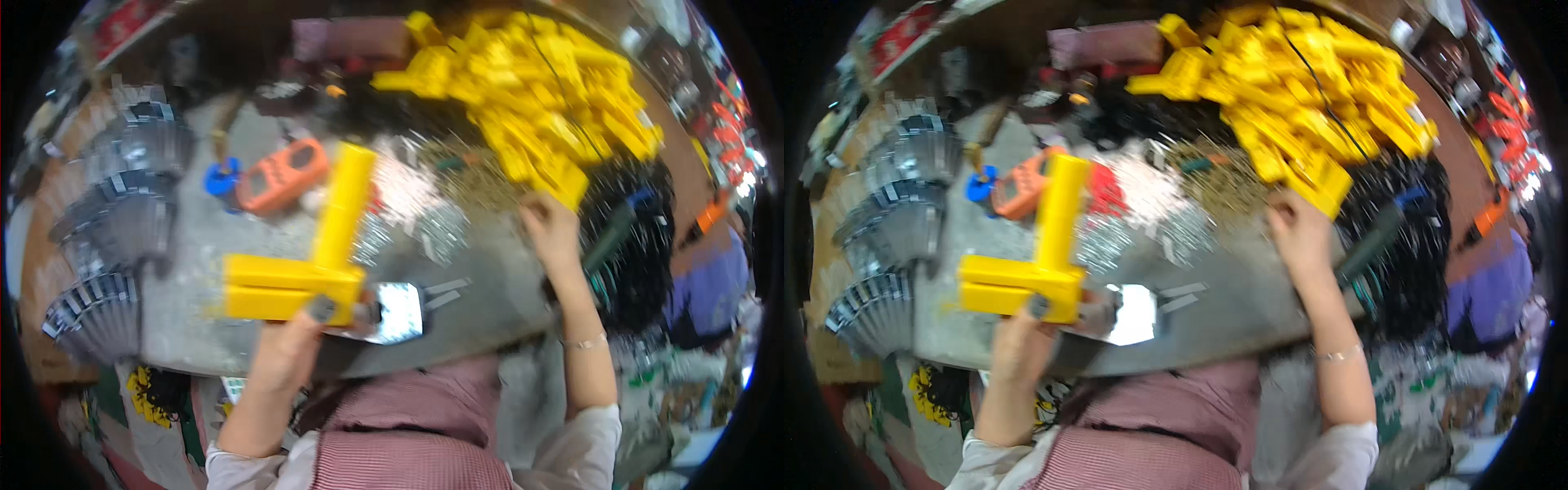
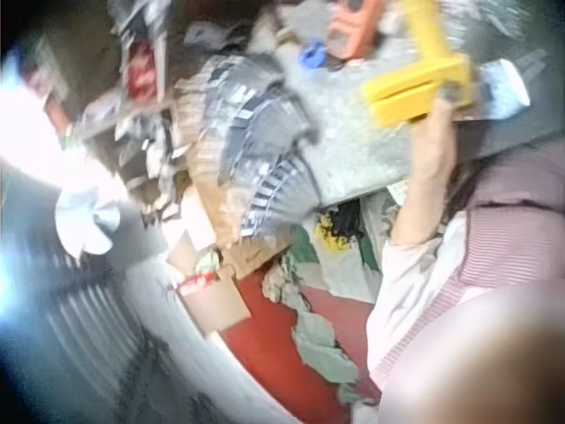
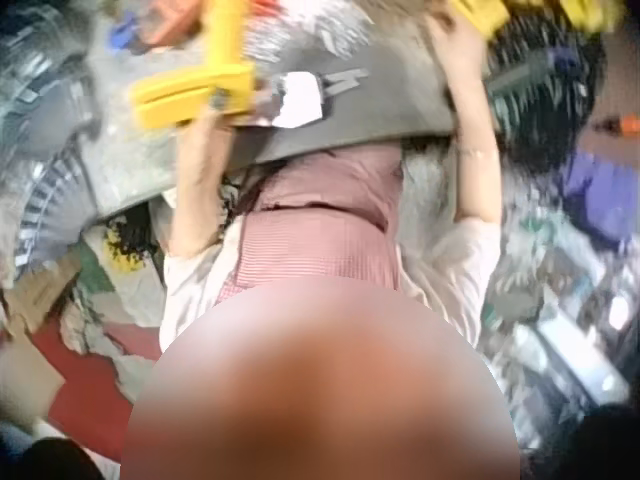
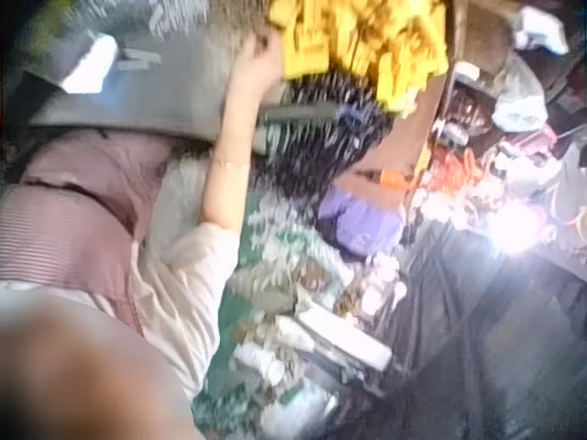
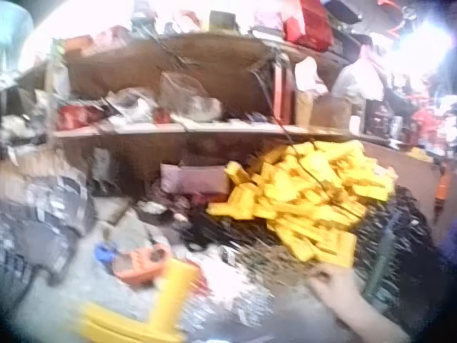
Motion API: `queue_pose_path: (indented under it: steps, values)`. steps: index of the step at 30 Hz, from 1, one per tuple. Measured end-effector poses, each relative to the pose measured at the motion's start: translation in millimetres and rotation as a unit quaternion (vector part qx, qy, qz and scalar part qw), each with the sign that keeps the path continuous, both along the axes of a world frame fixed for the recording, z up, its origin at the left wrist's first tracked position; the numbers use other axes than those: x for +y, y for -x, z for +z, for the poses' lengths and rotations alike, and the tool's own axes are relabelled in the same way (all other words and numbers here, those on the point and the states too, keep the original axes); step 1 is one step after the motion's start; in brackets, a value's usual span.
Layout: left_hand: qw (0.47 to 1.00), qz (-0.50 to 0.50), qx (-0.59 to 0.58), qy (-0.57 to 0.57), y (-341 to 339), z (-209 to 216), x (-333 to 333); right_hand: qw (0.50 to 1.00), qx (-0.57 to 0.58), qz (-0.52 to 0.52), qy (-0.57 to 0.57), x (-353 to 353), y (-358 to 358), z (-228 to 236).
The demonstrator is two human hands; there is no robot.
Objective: Assembling a yellow electrical component involving soldering and manual wiring.
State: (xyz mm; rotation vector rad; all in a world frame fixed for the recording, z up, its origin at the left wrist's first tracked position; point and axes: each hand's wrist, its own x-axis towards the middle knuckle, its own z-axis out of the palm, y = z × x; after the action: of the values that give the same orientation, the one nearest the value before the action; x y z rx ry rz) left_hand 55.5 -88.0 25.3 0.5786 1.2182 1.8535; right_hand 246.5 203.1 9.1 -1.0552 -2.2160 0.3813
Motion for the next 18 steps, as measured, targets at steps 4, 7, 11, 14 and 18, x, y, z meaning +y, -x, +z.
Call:
queue_pose_path:
  steps: [4,7,11,14,18]
  values:
    - [0.994,-0.092,-0.042,-0.037,1.7,-13.9,9.9,0.998,0.057,-0.023,-0.022,25.7,-19.6,-18.5]
    - [0.99,-0.124,-0.053,-0.029,3.4,-17.8,12.1,0.992,0.123,-0.019,-0.023,11.7,-17.2,-2.3]
    - [0.998,-0.063,0.005,0.013,-6.9,-26.6,12.5,0.974,0.194,0.113,0.036,-72.4,14.6,55.9]
    - [0.994,-0.107,-0.007,-0.022,-7.7,-19.5,18.0,0.947,0.15,0.276,-0.072,-122.3,28.9,82.1]
    - [0.985,-0.136,-0.054,-0.096,-9.9,3.9,17.8,0.933,0.157,0.304,-0.115,-131.1,30.2,88.0]
